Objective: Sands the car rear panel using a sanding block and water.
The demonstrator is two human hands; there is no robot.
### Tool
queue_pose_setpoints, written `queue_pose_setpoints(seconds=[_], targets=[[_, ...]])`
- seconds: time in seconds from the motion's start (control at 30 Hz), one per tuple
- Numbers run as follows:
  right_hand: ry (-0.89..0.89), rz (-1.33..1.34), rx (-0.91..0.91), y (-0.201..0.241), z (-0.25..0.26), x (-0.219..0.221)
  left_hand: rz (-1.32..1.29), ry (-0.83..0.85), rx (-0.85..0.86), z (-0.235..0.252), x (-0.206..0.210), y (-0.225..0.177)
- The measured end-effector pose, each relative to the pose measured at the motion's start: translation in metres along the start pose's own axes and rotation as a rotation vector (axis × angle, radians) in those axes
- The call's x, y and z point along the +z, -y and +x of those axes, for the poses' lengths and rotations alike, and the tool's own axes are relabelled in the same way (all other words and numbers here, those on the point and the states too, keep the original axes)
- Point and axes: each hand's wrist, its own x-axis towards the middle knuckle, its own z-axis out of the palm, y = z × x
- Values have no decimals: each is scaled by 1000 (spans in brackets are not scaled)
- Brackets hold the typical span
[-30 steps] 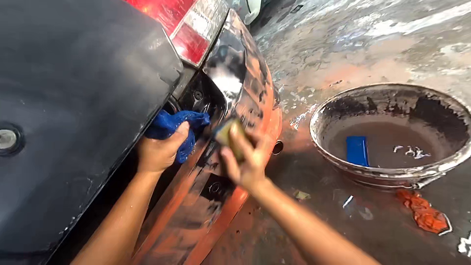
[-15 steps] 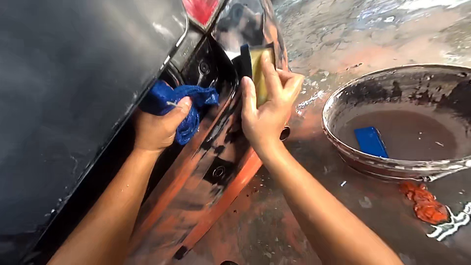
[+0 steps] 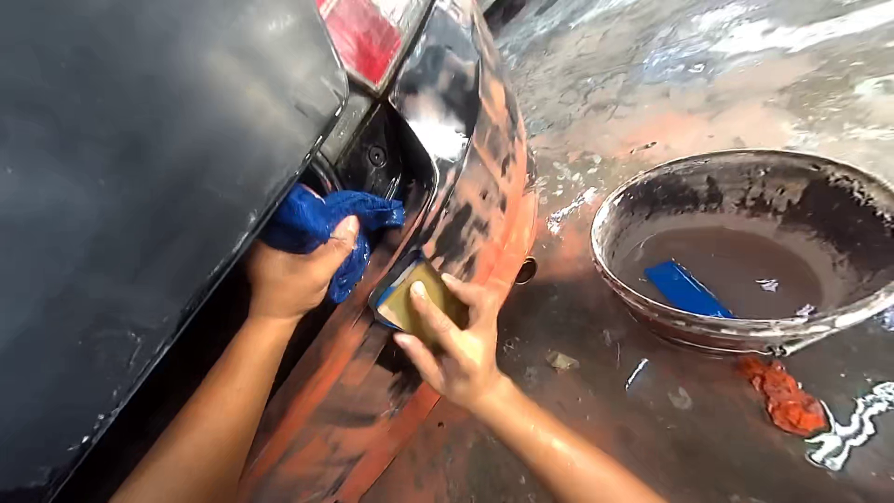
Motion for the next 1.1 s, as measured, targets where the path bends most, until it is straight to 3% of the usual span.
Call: queue_pose_setpoints(seconds=[0.07,0.17,0.23,0.3,0.37,0.43,0.53,0.6,0.67,0.73,0.8,0.9,1.03,1.1], targets=[[-64,19,-7,-27,27,1,31,-16,50,-2,-1,2],[-266,-48,292,-48,87,3,96,5,170,-2,-1,5],[-222,-81,334,-18,58,3,134,45,226,-2,-3,1],[-127,-45,214,11,-15,9,150,69,219,-2,-1,-3],[-127,-14,90,4,-48,19,172,72,193,-4,0,-3],[-191,7,53,-18,-13,20,190,80,196,-5,-1,-3],[-345,-40,255,-43,64,14,190,82,224,-2,0,1],[-292,-75,332,-29,47,11,166,76,203,-6,-2,1],[-141,-63,215,-6,-26,9,107,72,146,-4,-3,0],[-74,-68,76,-15,-77,11,48,54,70,-4,-1,-1],[-95,-57,-14,-23,-52,12,21,38,69,-4,-3,3],[-156,-47,42,-11,16,13,12,53,73,-4,-5,7],[14,-46,-19,-26,-60,-2,-17,39,78,0,-3,5],[-5,-54,-71,-29,-56,0,-13,35,96,2,-4,7]])
